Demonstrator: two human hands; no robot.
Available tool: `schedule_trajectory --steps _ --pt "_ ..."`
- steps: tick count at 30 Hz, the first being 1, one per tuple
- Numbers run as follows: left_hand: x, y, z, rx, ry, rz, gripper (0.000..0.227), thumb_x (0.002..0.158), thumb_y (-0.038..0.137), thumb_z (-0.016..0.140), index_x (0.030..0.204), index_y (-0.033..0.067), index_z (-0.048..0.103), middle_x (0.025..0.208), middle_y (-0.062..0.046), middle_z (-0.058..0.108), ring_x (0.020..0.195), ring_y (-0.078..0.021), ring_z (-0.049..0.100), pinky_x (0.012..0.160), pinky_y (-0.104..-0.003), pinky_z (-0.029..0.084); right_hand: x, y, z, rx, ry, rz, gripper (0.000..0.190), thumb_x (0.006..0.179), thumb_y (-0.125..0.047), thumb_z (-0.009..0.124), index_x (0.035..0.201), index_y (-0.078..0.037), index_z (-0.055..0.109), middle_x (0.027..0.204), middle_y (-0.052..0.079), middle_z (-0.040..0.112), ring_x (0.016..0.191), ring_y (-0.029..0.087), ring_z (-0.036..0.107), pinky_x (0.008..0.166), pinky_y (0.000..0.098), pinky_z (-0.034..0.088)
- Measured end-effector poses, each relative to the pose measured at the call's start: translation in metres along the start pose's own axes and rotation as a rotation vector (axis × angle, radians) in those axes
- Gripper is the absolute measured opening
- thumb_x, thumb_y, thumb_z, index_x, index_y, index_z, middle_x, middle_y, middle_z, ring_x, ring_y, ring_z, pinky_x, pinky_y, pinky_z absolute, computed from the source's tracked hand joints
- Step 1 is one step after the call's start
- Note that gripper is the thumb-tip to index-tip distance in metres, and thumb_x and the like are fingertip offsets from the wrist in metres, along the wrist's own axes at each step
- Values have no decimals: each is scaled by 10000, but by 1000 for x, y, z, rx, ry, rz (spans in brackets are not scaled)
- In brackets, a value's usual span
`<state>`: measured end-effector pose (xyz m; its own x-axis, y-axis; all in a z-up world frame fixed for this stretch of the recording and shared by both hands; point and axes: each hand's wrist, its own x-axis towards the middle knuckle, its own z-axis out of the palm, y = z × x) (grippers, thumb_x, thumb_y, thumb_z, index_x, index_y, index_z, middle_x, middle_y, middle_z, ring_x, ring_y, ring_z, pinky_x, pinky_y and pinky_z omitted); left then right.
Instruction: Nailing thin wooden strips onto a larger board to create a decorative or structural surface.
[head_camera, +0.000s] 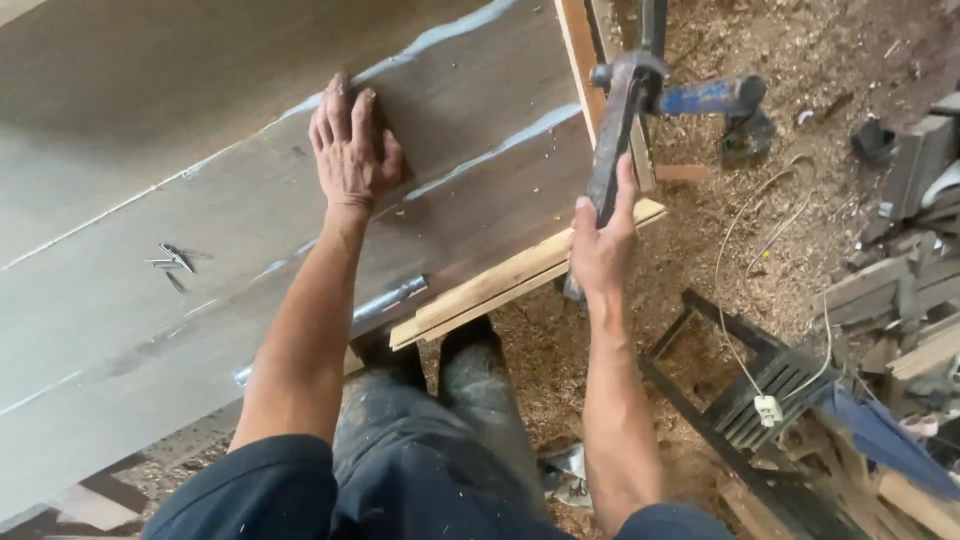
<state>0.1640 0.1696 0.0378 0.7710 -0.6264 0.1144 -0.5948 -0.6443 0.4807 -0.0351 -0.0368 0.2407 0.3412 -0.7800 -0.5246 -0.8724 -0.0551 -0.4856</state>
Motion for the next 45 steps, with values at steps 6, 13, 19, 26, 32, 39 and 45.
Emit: schedule_trajectory --steps 6,13,19,26,32,39,45 --pt "5 -5 1 27 2 -20 570 903 263 638 1443 121 526 1578 -199 384 1432 -420 436 1179 -543 385 8 -4 15 153 631 -754 634 1175 -11 541 1669 -195 186 1675 197 267 1486 396 509 1201 552 640" --pt "6 -5 -1 2 12 -37 543 899 204 635 1427 112 546 1562 -202 408 1426 -424 439 1187 -536 365 3 -2 16 276 105 -226 678 1119 -62 474 1648 -289 116 1342 278 567 638 146 560 492 250 565" --pt "4 -4 0 -6 -8 -37 563 899 212 637 1443 109 536 1573 -203 395 1441 -422 424 1196 -542 358 6 9 42 165 319 -359 705 1131 -44 464 1644 -342 82 1575 283 368 963 229 602 784 353 601" --pt "1 -5 1 13 -25 -49 562 918 237 626 1460 123 530 1587 -187 368 1455 -407 411 1207 -538 359 12 39 29 234 652 -850 707 1141 85 461 1684 -286 202 1739 82 197 1593 314 391 1309 580 548" --pt "5 2 -7 13 58 -2 569 863 209 623 1413 72 566 1546 -232 418 1402 -451 453 1150 -554 395 -3 7 16 68 31 -70 625 1091 -191 457 1619 -239 125 1347 173 636 546 90 490 407 229 481" --pt "1 -1 -10 -45 22 -53 631 823 262 658 1426 108 560 1567 -190 395 1429 -404 436 1174 -516 378 2 40 56 152 78 -166 744 1094 -32 492 1600 -405 94 1489 415 426 715 230 700 505 312 682" --pt "-49 -23 -98 -488 103 -157 577 932 -32 586 1476 87 435 1320 -175 542 1118 -273 584 949 -434 606 -9 61 56 152 437 -534 818 1080 80 585 1628 -340 148 1432 394 482 892 318 755 705 365 735"
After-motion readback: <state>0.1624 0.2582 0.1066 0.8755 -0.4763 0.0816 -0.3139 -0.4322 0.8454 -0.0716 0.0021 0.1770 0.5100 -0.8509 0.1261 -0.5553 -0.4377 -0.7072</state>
